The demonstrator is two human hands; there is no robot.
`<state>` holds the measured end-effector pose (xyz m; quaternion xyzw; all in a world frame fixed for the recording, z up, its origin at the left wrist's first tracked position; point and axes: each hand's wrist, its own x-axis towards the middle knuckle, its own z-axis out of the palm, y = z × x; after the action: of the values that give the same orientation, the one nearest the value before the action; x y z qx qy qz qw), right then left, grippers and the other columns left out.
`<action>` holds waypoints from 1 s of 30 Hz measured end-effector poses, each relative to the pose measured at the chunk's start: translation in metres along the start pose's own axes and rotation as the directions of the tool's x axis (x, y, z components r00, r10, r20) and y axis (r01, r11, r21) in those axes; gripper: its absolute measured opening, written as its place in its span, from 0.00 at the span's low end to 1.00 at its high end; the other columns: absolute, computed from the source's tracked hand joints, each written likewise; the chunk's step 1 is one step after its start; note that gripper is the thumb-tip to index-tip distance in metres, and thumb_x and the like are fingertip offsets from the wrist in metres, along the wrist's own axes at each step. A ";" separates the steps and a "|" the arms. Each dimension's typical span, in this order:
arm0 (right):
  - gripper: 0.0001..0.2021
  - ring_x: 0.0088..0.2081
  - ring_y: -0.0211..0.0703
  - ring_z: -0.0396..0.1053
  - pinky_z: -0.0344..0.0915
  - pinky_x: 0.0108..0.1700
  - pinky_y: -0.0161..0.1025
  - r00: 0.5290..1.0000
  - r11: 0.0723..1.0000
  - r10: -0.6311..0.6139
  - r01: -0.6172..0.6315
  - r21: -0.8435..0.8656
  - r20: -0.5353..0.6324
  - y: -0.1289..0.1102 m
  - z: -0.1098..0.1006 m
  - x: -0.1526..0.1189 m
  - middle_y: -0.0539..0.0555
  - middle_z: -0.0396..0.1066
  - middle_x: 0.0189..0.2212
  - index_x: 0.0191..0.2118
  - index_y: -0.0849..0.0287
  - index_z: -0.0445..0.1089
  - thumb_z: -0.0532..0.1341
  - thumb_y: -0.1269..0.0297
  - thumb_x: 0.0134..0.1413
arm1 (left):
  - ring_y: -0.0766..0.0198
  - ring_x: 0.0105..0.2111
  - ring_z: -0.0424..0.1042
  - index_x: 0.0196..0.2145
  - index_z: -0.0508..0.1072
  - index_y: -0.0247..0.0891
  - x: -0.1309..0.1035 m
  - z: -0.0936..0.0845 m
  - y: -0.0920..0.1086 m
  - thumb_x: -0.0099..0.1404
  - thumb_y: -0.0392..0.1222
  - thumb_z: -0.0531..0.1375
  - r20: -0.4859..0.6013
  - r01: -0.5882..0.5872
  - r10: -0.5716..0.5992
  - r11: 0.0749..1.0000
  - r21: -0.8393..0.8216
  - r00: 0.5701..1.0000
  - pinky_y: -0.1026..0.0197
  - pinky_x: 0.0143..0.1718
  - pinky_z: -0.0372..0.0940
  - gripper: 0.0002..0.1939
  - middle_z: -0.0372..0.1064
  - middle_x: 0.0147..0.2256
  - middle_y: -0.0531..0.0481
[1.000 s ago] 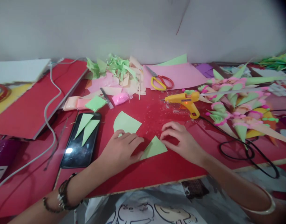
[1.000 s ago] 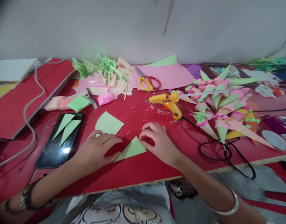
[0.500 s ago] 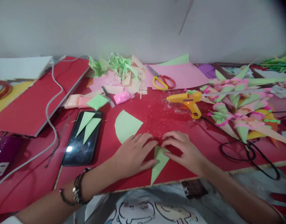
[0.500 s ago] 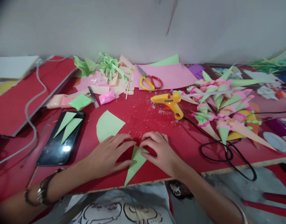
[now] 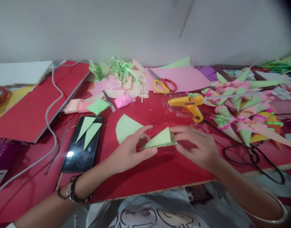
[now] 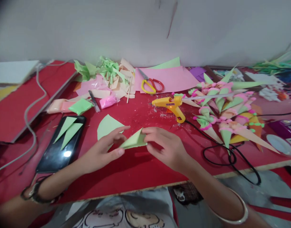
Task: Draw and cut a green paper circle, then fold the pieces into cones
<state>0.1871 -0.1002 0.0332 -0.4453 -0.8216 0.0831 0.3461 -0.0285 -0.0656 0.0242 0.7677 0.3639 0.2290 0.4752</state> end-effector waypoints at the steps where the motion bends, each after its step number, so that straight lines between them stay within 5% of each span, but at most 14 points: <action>1: 0.07 0.40 0.39 0.70 0.67 0.41 0.37 1.000 1.000 -0.007 0.007 -0.001 0.007 0.000 0.000 0.002 0.52 0.72 0.38 0.32 0.54 0.64 0.54 0.73 0.51 | 0.63 0.35 0.69 0.51 0.59 0.38 0.001 -0.001 0.001 0.61 0.50 0.53 0.012 0.017 -0.017 0.999 -0.042 1.000 0.62 0.35 0.64 0.23 0.70 0.35 0.49; 3: 0.07 0.41 0.39 0.70 0.67 0.41 0.37 1.000 1.000 -0.023 0.023 0.000 0.021 0.000 0.000 0.006 0.53 0.72 0.39 0.32 0.54 0.63 0.53 0.74 0.51 | 0.67 0.27 0.69 0.40 0.67 0.36 0.002 -0.002 0.001 0.64 0.50 0.49 0.058 0.094 -0.086 0.985 -0.145 0.995 0.64 0.31 0.64 0.16 0.70 0.28 0.51; 6: 0.07 0.42 0.40 0.70 0.67 0.42 0.38 0.998 0.999 -0.049 0.049 0.004 0.048 0.002 0.002 0.009 0.54 0.71 0.40 0.32 0.54 0.63 0.53 0.74 0.51 | 0.70 0.20 0.66 0.24 0.66 0.35 0.004 -0.004 0.002 0.66 0.49 0.44 0.109 0.212 -0.189 0.936 -0.282 0.976 0.66 0.27 0.62 0.21 0.68 0.21 0.53; 11: 0.07 0.41 0.39 0.69 0.68 0.41 0.39 0.995 0.996 -0.087 0.088 -0.021 0.058 0.007 0.004 0.007 0.54 0.70 0.40 0.32 0.55 0.64 0.52 0.74 0.53 | 0.68 0.21 0.67 0.23 0.66 0.36 0.004 -0.005 0.003 0.66 0.51 0.43 0.095 0.255 -0.237 0.901 -0.351 0.967 0.64 0.30 0.63 0.23 0.69 0.21 0.52; 14: 0.08 0.42 0.40 0.69 0.67 0.41 0.39 0.992 0.994 -0.101 0.104 -0.044 0.071 0.011 0.005 0.005 0.55 0.70 0.40 0.31 0.55 0.65 0.52 0.73 0.55 | 0.67 0.22 0.66 0.21 0.64 0.37 0.002 -0.006 -0.001 0.66 0.51 0.42 0.045 0.246 -0.243 0.939 -0.238 0.969 0.65 0.27 0.60 0.23 0.66 0.19 0.54; 17: 0.09 0.41 0.40 0.69 0.67 0.41 0.38 0.991 0.997 -0.045 0.053 -0.057 0.124 0.016 0.007 0.003 0.55 0.70 0.38 0.31 0.55 0.67 0.50 0.70 0.57 | 0.69 0.19 0.59 0.17 0.61 0.37 0.000 -0.007 -0.009 0.64 0.48 0.45 -0.031 0.155 -0.152 0.979 0.133 0.988 0.66 0.24 0.53 0.21 0.58 0.16 0.56; 21: 0.10 0.41 0.41 0.69 0.67 0.41 0.39 0.976 0.995 0.065 -0.047 -0.088 0.207 0.025 0.012 0.002 0.55 0.70 0.37 0.32 0.56 0.68 0.50 0.69 0.57 | 0.70 0.19 0.59 0.16 0.63 0.36 0.000 -0.007 -0.016 0.60 0.42 0.52 -0.010 -0.001 0.009 0.782 0.624 1.000 0.61 0.31 0.52 0.17 0.59 0.16 0.56; 25: 0.10 0.43 0.43 0.67 0.66 0.43 0.41 0.961 0.993 0.018 0.016 -0.121 0.277 0.037 0.015 0.001 0.56 0.68 0.40 0.33 0.57 0.69 0.50 0.71 0.57 | 0.64 0.30 0.67 0.29 0.71 0.37 -0.001 -0.005 -0.015 0.61 0.40 0.52 0.028 -0.171 0.238 0.609 0.774 0.971 0.60 0.34 0.54 0.09 0.70 0.29 0.51; 28: 0.10 0.45 0.44 0.65 0.65 0.45 0.42 0.953 0.989 -0.018 0.061 -0.134 0.301 0.046 0.015 0.000 0.58 0.66 0.42 0.33 0.58 0.69 0.51 0.71 0.57 | 0.64 0.46 0.65 0.45 0.67 0.42 0.000 -0.007 -0.016 0.65 0.38 0.47 0.218 -0.396 0.387 0.474 0.786 0.896 0.59 0.46 0.52 0.14 0.68 0.46 0.51; 30: 0.09 0.45 0.43 0.64 0.64 0.45 0.42 0.956 0.990 0.000 0.042 -0.137 0.293 0.051 0.015 0.000 0.58 0.65 0.42 0.33 0.58 0.69 0.51 0.71 0.56 | 0.65 0.54 0.57 0.52 0.61 0.42 0.000 -0.009 -0.020 0.67 0.42 0.46 0.350 -0.491 0.366 0.434 0.755 0.862 0.58 0.54 0.44 0.17 0.62 0.53 0.52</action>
<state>0.2118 -0.0680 -0.0004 -0.4428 -0.8722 0.0857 0.1892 -0.0412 -0.0548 0.0106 0.9778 0.1877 0.0925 0.0084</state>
